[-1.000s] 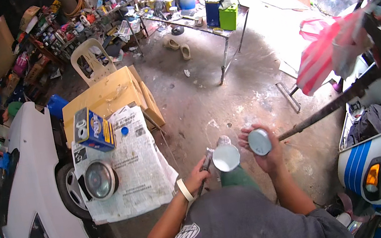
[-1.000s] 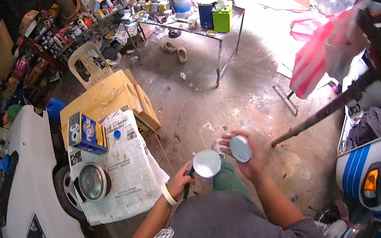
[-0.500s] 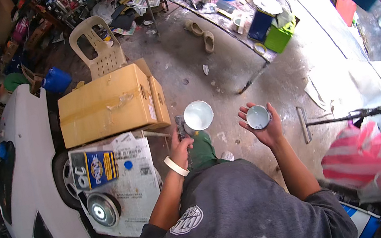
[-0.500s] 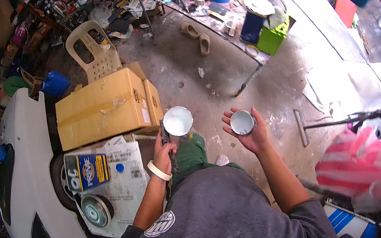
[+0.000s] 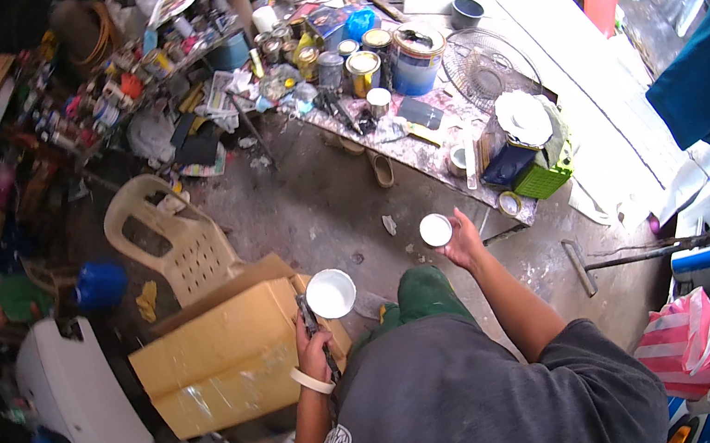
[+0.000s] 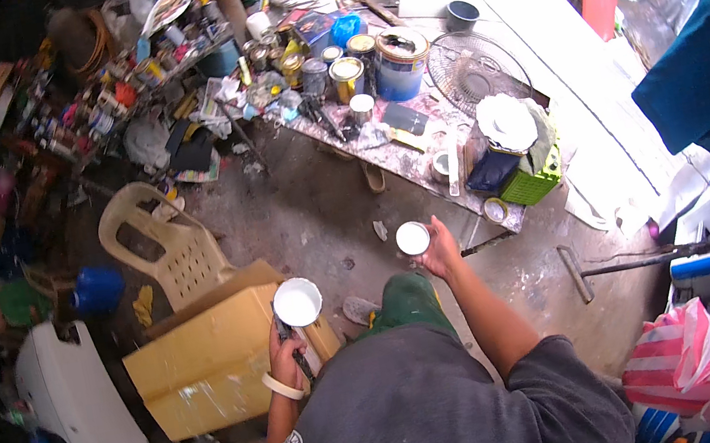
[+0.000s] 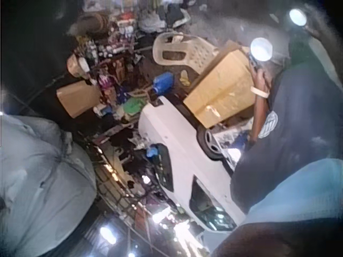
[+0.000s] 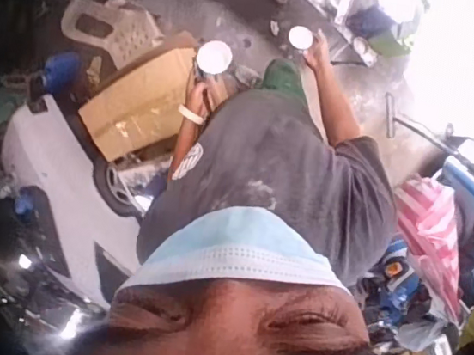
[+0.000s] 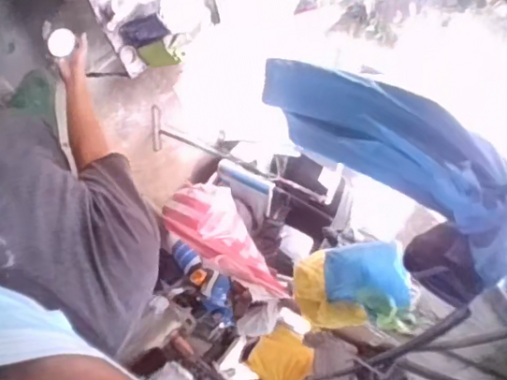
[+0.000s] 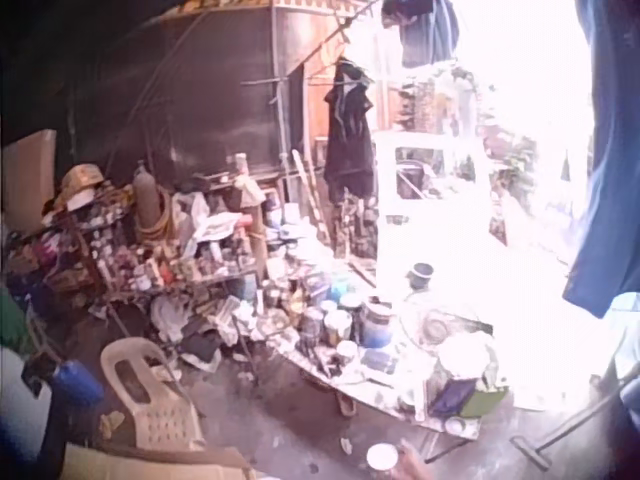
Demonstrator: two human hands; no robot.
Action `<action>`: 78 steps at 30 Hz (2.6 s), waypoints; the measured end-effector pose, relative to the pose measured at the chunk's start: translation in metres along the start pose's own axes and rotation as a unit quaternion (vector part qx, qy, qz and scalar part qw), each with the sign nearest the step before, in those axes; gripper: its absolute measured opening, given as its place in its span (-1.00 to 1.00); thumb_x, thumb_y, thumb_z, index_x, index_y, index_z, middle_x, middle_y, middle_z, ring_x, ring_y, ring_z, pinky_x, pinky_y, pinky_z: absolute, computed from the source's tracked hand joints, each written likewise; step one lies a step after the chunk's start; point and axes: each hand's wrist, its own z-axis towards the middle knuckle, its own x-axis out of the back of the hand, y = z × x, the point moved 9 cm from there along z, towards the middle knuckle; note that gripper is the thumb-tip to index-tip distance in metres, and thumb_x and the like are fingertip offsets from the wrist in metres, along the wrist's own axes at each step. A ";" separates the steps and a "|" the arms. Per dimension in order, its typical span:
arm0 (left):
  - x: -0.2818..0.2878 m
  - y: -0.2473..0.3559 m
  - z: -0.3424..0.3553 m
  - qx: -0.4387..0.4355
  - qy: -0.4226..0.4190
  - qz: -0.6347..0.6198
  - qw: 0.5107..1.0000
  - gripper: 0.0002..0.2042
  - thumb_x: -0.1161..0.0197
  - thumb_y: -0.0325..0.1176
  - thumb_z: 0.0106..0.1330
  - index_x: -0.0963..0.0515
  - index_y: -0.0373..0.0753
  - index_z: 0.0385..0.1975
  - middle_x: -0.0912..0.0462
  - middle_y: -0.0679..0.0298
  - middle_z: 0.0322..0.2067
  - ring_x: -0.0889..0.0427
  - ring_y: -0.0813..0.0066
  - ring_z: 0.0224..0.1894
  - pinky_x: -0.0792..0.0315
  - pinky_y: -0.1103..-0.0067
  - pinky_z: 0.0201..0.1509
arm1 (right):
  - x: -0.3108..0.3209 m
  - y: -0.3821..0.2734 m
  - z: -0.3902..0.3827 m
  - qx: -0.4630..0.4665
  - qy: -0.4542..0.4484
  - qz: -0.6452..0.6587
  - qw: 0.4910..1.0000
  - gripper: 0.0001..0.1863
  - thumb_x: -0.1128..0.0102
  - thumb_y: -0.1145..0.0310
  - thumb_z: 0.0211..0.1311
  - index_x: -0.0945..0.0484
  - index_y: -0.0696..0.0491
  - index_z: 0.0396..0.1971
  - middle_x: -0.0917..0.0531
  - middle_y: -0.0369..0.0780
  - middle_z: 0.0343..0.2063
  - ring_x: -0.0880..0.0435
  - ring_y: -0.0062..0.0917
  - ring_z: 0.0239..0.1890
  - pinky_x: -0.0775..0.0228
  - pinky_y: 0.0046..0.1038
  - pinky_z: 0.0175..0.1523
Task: The person mixes paint by pouring liquid from a blue and yellow can into a small metal container, then uses a wooden stick to stir the mixture inside.
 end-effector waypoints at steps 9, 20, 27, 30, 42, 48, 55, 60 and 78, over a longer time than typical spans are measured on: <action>0.012 0.072 0.137 0.033 0.008 0.015 0.999 -0.31 -0.01 -0.63 0.03 -0.23 -0.23 0.31 -0.38 0.28 -0.32 -0.38 0.53 -0.44 -0.40 0.62 -0.31 | 0.032 -0.094 0.185 0.107 0.245 -0.145 0.953 -0.43 0.10 -0.16 0.37 -0.44 0.00 0.09 -0.62 -0.20 -0.11 -0.58 -0.41 -0.05 -0.41 -0.18 -0.07; -0.007 0.174 0.324 0.040 -0.014 0.062 0.997 -0.35 -0.06 -0.61 0.03 -0.24 -0.31 0.27 -0.51 0.23 -0.29 -0.45 0.50 -0.39 -0.42 0.58 -0.24 | -0.111 -0.169 0.192 0.257 0.377 -0.594 0.662 -0.39 -0.28 0.32 0.18 -0.29 0.24 0.18 -0.43 0.07 0.06 -0.37 -0.01 0.15 -0.23 -0.13 0.23; -0.057 0.227 0.402 0.038 -0.036 0.063 0.997 -0.58 -0.06 -0.57 0.13 -0.35 -0.30 0.05 -0.48 0.22 -0.32 -0.50 0.38 -0.32 -0.42 0.20 0.14 | -0.143 -0.159 0.290 0.253 0.388 -0.469 0.752 0.02 -0.36 0.32 0.09 0.14 0.32 0.39 -0.26 0.24 0.17 -0.22 0.09 0.27 -0.09 -0.14 0.36; -0.068 0.251 0.423 0.026 -0.047 0.091 0.994 -0.59 -0.07 -0.56 0.13 -0.36 -0.31 0.04 -0.49 0.22 -0.30 -0.51 0.37 -0.32 -0.41 0.18 0.15 | -0.142 -0.157 0.309 0.227 0.459 -0.439 0.739 0.05 -0.38 0.32 0.06 0.16 0.33 0.38 -0.23 0.27 0.18 -0.21 0.13 0.27 -0.08 -0.13 0.37; -0.087 0.318 0.528 0.057 -0.155 0.162 0.973 -0.56 -0.06 -0.56 0.10 -0.36 -0.33 0.06 -0.50 0.19 -0.31 -0.51 0.34 -0.33 -0.41 0.17 0.14 | -0.154 -0.173 0.328 0.174 0.630 -0.401 0.642 0.15 -0.48 0.14 -0.04 0.12 0.23 0.41 -0.30 0.11 0.18 -0.29 0.00 0.23 -0.16 -0.08 0.32; -0.076 0.345 0.588 0.072 -0.205 0.224 0.950 -0.51 -0.04 -0.56 0.06 -0.34 -0.38 0.10 -0.49 0.17 -0.34 -0.49 0.35 -0.36 -0.43 0.21 0.11 | -0.154 -0.163 0.336 0.211 0.690 -0.373 0.583 0.11 -0.42 0.17 -0.01 0.12 0.23 0.41 -0.27 0.10 0.23 -0.25 -0.04 0.30 -0.09 -0.10 0.37; -0.052 0.356 0.646 0.112 -0.265 0.240 0.927 -0.43 -0.05 -0.58 0.07 -0.29 -0.37 0.20 -0.58 0.14 -0.15 -0.58 0.36 -0.25 -0.46 0.52 -0.19 | -0.167 -0.163 0.341 0.214 0.708 -0.316 0.594 0.13 -0.41 0.23 -0.04 0.16 0.21 0.42 -0.27 0.13 0.26 -0.24 -0.05 0.33 -0.05 -0.13 0.41; -0.061 0.345 0.671 0.126 -0.303 0.250 0.911 -0.39 -0.04 -0.59 0.05 -0.27 -0.34 0.24 -0.57 0.16 -0.13 -0.57 0.40 -0.27 -0.47 0.53 -0.21 | -0.199 -0.157 0.296 0.321 0.698 -0.318 0.556 0.12 -0.41 0.32 -0.04 0.18 0.23 0.42 -0.25 0.12 0.27 -0.23 -0.02 0.32 -0.05 -0.15 0.41; -0.134 0.305 0.688 0.096 -0.358 0.180 0.911 -0.46 -0.03 -0.59 0.06 -0.35 -0.33 0.15 -0.51 0.24 -0.29 -0.50 0.43 -0.26 -0.49 0.50 -0.17 | -0.295 -0.212 0.175 0.470 0.627 -0.333 0.525 0.14 -0.46 0.33 -0.03 0.21 0.27 0.40 -0.26 0.17 0.19 -0.31 0.01 0.24 -0.17 -0.14 0.32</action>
